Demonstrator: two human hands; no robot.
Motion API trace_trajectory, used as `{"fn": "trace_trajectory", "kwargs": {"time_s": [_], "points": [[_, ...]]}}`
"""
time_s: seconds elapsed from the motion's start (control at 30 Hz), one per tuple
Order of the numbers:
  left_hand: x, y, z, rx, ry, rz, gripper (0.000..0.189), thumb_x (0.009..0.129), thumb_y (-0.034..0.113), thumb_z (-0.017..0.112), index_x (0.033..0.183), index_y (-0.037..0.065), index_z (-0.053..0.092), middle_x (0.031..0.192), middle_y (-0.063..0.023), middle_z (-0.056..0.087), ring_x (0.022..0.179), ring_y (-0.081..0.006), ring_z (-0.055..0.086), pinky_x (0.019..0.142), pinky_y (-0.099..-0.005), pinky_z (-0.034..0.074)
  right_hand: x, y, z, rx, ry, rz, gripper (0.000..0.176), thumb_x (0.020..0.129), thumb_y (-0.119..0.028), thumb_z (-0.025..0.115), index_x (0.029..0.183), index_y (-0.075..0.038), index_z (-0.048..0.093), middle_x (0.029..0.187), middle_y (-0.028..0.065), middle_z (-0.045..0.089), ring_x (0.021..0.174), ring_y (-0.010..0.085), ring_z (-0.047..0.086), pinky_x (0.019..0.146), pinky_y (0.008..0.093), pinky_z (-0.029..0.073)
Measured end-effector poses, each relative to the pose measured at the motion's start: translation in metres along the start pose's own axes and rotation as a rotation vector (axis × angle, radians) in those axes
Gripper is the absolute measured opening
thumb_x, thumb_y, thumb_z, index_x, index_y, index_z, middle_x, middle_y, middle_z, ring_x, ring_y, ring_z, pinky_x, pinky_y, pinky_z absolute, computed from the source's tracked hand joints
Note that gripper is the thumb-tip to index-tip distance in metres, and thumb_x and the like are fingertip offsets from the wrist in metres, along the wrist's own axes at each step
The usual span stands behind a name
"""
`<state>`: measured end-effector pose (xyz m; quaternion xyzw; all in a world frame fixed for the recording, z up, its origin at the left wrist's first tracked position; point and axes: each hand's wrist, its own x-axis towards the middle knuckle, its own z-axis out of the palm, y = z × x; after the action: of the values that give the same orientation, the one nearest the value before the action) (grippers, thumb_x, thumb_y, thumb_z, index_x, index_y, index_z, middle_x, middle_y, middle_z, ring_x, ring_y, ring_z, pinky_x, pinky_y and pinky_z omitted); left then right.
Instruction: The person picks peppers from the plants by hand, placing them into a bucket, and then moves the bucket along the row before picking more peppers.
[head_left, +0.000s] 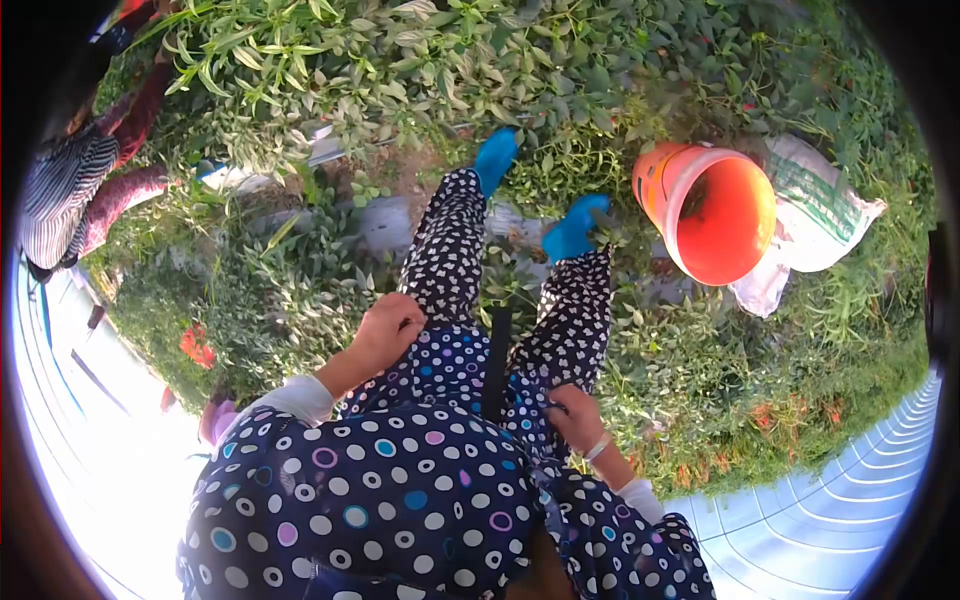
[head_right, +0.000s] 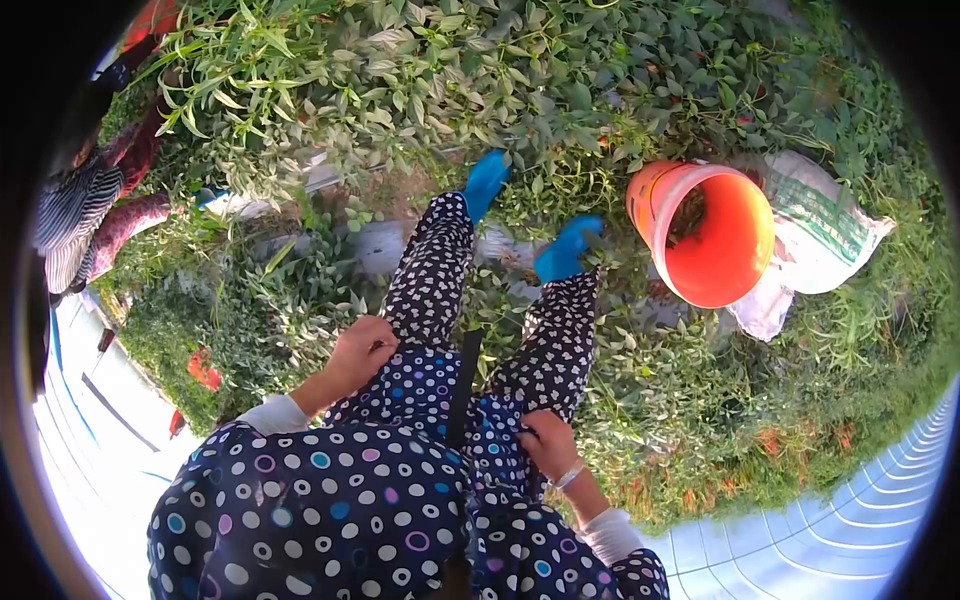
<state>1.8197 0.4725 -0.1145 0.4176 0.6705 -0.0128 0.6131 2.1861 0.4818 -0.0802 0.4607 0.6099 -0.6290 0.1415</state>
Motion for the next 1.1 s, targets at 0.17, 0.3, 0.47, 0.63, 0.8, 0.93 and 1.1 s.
{"fn": "trace_trajectory", "kwargs": {"time_s": [0.17,0.3,0.47,0.63,0.8,0.93,1.1], "points": [[0.008,0.029,0.037,-0.615,0.049,-0.141,0.012,0.079,0.009,0.061,0.088,0.001,0.060,0.083,-0.0054,0.061,0.082,-0.0149,0.058,0.074,-0.0282,0.047,0.001,0.025,-0.059,0.284,-0.373,0.062,0.019,0.073,-0.009,0.068,0.088,-0.002,0.059,0.070,0.0106,0.058,0.063,0.0191,0.058,0.058,0.0281,0.045],[0.044,-0.013,0.057,-0.583,0.544,-0.206,0.020,0.081,0.010,0.059,0.100,0.002,0.060,0.090,-0.0046,0.062,0.083,-0.0101,0.056,0.073,-0.0242,0.046,0.018,0.058,-0.073,0.490,-0.444,0.214,0.023,0.074,-0.011,0.069,0.095,-0.004,0.061,0.077,0.0046,0.062,0.070,0.0105,0.058,0.064,0.0254,0.047],[0.135,-0.094,0.065,-0.625,0.532,-0.598,0.025,0.085,0.016,0.054,0.107,0.005,0.059,0.092,-0.0037,0.061,0.082,-0.0093,0.054,0.072,-0.0226,0.042,0.091,0.091,-0.108,0.642,-0.219,0.196,0.027,0.078,0.000,0.056,0.105,0.002,0.056,0.097,0.0062,0.060,0.086,0.0116,0.058,0.077,0.0237,0.046],[0.238,-0.210,0.106,-0.601,0.184,-0.088,0.030,0.084,0.025,0.052,0.104,0.005,0.061,0.087,-0.0057,0.062,0.074,-0.0160,0.055,0.064,-0.0269,0.044,0.204,0.110,-0.125,0.681,-0.172,0.129,0.028,0.080,0.001,0.053,0.108,0.002,0.054,0.103,0.0078,0.059,0.096,0.0138,0.056,0.086,0.0284,0.045],[0.289,-0.241,0.125,-1.418,-0.126,-0.473,0.036,0.090,0.034,0.047,0.107,0.005,0.059,0.097,-0.0057,0.065,0.084,-0.0134,0.061,0.080,-0.0281,0.048,0.314,0.113,-0.118,0.424,-0.252,0.007,0.026,0.080,-0.006,0.058,0.105,0.000,0.056,0.099,0.0059,0.061,0.091,0.0140,0.058,0.082,0.0273,0.046],[0.286,-0.200,0.106,-1.439,-0.157,-0.678,0.042,0.085,0.039,0.055,0.107,0.003,0.059,0.096,-0.0079,0.065,0.084,-0.0156,0.061,0.077,-0.0295,0.048,0.387,0.097,-0.117,0.068,-0.248,-0.134,0.028,0.078,-0.009,0.060,0.105,-0.003,0.057,0.097,0.0065,0.061,0.088,0.0148,0.059,0.077,0.0287,0.048],[0.302,-0.192,0.076,-1.114,-0.275,-0.548,0.047,0.087,0.041,0.053,0.110,0.001,0.057,0.106,-0.0088,0.062,0.092,-0.0188,0.060,0.083,-0.0331,0.047,0.448,0.077,-0.115,-0.093,-0.129,-0.397,0.025,0.076,-0.005,0.057,0.101,-0.002,0.056,0.095,0.0095,0.061,0.082,0.0184,0.061,0.072,0.0301,0.050]]}}
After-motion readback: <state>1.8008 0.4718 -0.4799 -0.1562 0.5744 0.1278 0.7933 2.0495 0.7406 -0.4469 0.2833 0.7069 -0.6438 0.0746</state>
